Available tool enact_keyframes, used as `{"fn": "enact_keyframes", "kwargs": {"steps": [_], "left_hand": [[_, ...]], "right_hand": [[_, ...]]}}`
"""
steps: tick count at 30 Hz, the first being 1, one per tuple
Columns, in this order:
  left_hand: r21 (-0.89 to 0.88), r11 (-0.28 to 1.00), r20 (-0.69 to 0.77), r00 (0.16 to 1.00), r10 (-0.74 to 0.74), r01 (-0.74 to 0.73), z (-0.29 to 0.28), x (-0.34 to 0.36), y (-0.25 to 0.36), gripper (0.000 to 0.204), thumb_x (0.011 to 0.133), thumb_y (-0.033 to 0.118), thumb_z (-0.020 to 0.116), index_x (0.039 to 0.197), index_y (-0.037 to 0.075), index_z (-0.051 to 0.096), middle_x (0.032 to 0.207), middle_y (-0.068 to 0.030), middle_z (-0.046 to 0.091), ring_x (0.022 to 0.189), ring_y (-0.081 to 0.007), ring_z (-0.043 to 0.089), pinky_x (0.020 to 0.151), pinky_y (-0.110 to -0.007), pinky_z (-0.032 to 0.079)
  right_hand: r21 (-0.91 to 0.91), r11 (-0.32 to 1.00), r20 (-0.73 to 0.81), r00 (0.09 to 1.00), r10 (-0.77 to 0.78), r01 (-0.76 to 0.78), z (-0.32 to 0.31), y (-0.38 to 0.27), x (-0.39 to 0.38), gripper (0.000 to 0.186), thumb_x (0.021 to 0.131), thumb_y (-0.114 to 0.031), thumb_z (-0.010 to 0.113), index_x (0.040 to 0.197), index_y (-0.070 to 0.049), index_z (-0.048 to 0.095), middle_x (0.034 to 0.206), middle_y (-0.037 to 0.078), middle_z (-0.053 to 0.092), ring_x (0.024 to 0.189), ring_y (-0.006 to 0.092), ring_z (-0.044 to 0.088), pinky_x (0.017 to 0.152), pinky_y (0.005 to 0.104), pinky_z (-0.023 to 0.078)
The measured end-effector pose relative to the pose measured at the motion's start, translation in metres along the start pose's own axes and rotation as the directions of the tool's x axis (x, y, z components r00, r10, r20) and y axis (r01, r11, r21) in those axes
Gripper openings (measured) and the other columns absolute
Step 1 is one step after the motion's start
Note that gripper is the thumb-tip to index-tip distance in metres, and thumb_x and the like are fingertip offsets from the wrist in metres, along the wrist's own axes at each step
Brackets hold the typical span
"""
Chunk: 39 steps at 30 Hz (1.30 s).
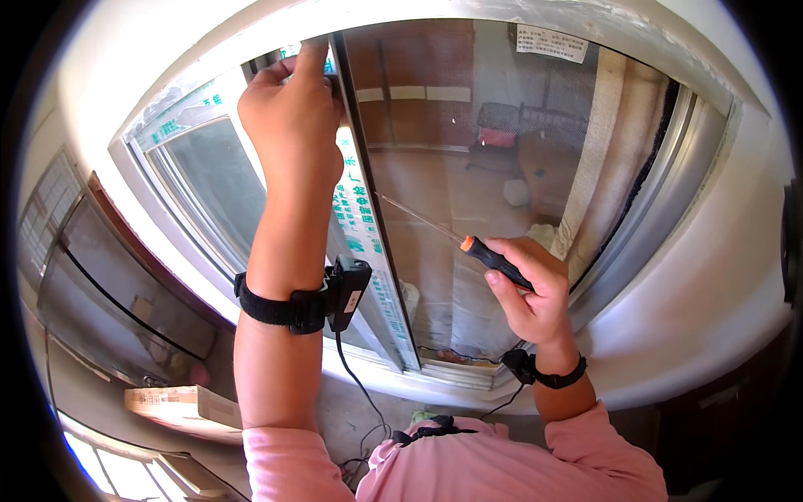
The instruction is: The person repairs a window frame by using a screwdriver to pry and remove strips of protective film or sealant from the metal track and glass edges.
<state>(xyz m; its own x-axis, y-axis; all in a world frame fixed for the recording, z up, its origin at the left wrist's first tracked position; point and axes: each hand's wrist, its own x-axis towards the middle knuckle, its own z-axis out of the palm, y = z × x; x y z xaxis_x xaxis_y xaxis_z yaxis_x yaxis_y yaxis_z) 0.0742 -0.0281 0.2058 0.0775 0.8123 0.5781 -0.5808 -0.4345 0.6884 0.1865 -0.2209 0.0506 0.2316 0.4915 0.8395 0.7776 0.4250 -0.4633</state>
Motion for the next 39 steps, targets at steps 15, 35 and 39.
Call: {"fn": "enact_keyframes", "kwargs": {"steps": [15,35,39], "left_hand": [[0.201,0.978,-0.051,0.997,0.062,-0.05,-0.023,-0.012,-0.017,0.022,0.088,0.012,0.054,0.076,-0.006,0.058,0.057,-0.0038,0.052,0.051,-0.0079,0.044,0.047,-0.026,0.038],[0.012,0.974,0.085,0.97,-0.226,0.226,-0.125,-0.187,-0.102,0.017,0.099,0.008,0.052,0.082,0.005,0.049,0.064,0.006,0.046,0.055,-0.0005,0.038,0.047,-0.021,0.029],[0.046,0.951,0.101,0.945,-0.31,0.306,-0.166,-0.225,-0.115,0.018,0.098,0.009,0.054,0.081,0.004,0.05,0.065,0.0062,0.046,0.057,-0.0008,0.036,0.049,-0.02,0.029]], "right_hand": [[0.343,0.923,-0.034,0.979,0.199,-0.176,0.023,0.005,-0.027,0.038,0.094,-0.013,0.058,0.126,0.004,0.051,0.095,0.005,0.057,0.073,0.0107,0.05,0.068,0.0231,0.041],[0.423,0.898,-0.168,0.963,0.211,-0.123,0.137,0.012,0.057,0.028,0.082,-0.014,0.076,0.078,-0.004,0.051,0.064,0.0,0.057,0.061,0.005,0.048,0.057,0.0236,0.042],[0.381,0.856,-0.031,0.921,0.388,-0.348,0.143,0.017,0.011,0.023,0.083,-0.011,0.073,0.088,-0.003,0.052,0.066,0.001,0.059,0.063,0.0049,0.051,0.058,0.0242,0.043]]}}
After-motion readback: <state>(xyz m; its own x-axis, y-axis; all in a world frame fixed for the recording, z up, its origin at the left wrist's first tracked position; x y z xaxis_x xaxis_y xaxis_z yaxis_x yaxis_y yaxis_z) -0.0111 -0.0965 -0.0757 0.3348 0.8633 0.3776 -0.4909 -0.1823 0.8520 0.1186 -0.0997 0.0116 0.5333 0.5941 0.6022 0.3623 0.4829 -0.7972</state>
